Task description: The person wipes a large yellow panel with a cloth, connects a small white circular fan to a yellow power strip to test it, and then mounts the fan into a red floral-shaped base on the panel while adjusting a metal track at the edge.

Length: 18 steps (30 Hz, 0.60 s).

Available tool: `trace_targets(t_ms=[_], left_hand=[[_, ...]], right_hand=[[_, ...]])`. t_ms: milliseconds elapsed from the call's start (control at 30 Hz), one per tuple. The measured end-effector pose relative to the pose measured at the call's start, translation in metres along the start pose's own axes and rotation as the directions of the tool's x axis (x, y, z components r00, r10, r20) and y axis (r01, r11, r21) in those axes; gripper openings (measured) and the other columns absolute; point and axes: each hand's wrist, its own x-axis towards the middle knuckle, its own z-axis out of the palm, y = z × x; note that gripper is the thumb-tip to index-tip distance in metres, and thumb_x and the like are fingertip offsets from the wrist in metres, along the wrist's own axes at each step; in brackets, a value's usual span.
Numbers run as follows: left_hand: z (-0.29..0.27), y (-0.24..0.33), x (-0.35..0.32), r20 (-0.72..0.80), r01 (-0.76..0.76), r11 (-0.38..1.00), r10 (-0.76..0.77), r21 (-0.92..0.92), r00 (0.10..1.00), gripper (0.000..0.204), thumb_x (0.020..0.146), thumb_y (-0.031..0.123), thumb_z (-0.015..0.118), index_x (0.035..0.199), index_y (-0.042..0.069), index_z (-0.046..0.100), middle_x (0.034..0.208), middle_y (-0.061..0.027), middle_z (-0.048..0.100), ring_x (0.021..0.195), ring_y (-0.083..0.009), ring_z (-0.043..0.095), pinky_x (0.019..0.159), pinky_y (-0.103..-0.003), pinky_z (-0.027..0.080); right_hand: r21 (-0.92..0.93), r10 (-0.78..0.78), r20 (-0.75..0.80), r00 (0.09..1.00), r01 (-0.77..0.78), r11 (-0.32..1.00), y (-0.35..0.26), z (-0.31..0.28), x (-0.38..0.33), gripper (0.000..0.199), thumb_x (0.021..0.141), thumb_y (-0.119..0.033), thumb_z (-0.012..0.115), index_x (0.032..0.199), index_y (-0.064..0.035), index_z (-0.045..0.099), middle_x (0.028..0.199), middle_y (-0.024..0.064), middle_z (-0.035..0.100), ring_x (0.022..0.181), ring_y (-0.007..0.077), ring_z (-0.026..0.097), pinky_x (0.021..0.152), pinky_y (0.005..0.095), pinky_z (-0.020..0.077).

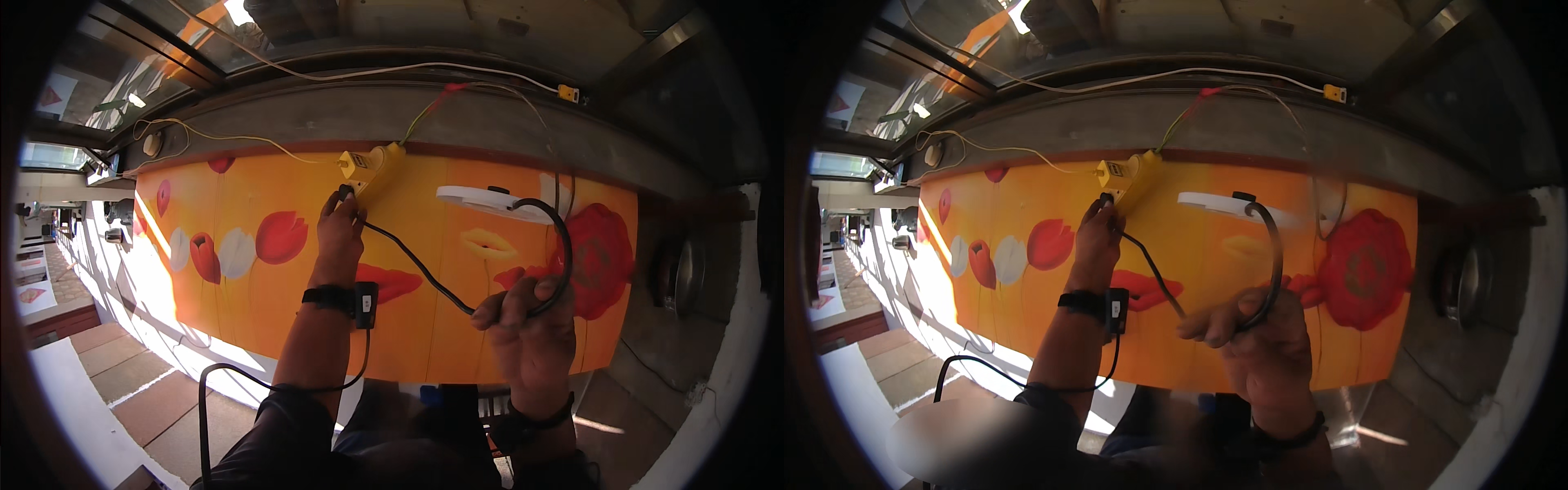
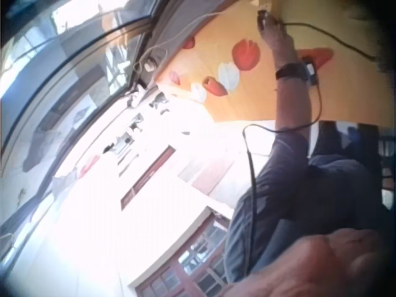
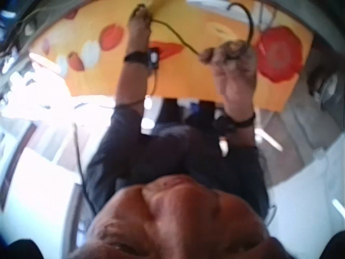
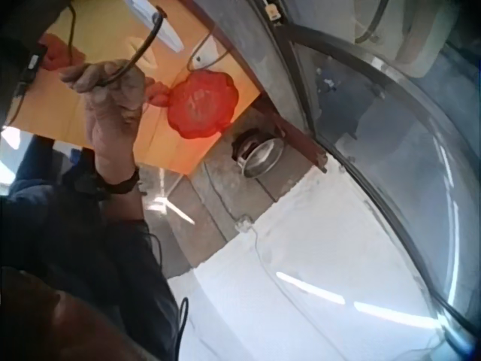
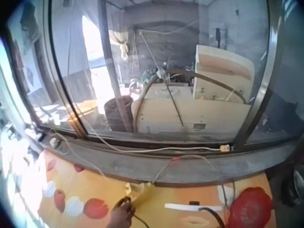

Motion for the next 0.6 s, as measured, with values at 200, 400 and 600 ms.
trace_targets(t_ms=[200, 400, 600], left_hand=[[0.0, 0.011, -0.02, -0.053, -0.057, 0.975, 0.07, 0.216, 0.996, 0.047, 0.096, 0.006, 0.052, 0.142, 0.008, 0.046, 0.118, -0.0073, 0.057, 0.094, -0.0194, 0.063, 0.082, -0.034, 0.054], [-0.02, -0.007, 0.0, 0.185, -0.258, 0.739, 0.181, 0.622, 0.966, 0.08, 0.084, -0.007, 0.062, 0.154, 0.013, 0.029, 0.114, -0.0104, 0.057, 0.079, -0.0139, 0.061, 0.067, -0.028, 0.052], [-0.005, -0.012, 0.006, 0.218, -0.327, 0.662, 0.244, 0.675, 0.945, 0.063, 0.086, 0.0, 0.07, 0.14, 0.004, 0.039, 0.101, -0.0061, 0.06, 0.076, -0.0139, 0.061, 0.064, -0.028, 0.052]], right_hand=[[-0.037, 0.029, -0.009, 1.0, -0.029, 0.999, -0.021, -0.038, -0.009, 0.02, 0.093, -0.003, 0.058, 0.113, -0.0041, 0.056, 0.097, 0.0131, 0.065, 0.1, 0.0319, 0.066, 0.094, 0.0546, 0.0523], [0.0, 0.213, -0.017, 0.977, -0.213, 0.977, -0.027, -0.068, -0.035, 0.013, 0.095, -0.011, 0.062, 0.105, -0.003, 0.062, 0.088, 0.0114, 0.067, 0.103, 0.0356, 0.067, 0.094, 0.0507, 0.054], [-0.102, 0.121, -0.13, 0.984, -0.135, 0.986, -0.03, -0.087, -0.053, 0.014, 0.095, -0.012, 0.062, 0.106, -0.003, 0.066, 0.079, 0.0089, 0.063, 0.088, 0.0313, 0.067, 0.077, 0.0425, 0.0594]])
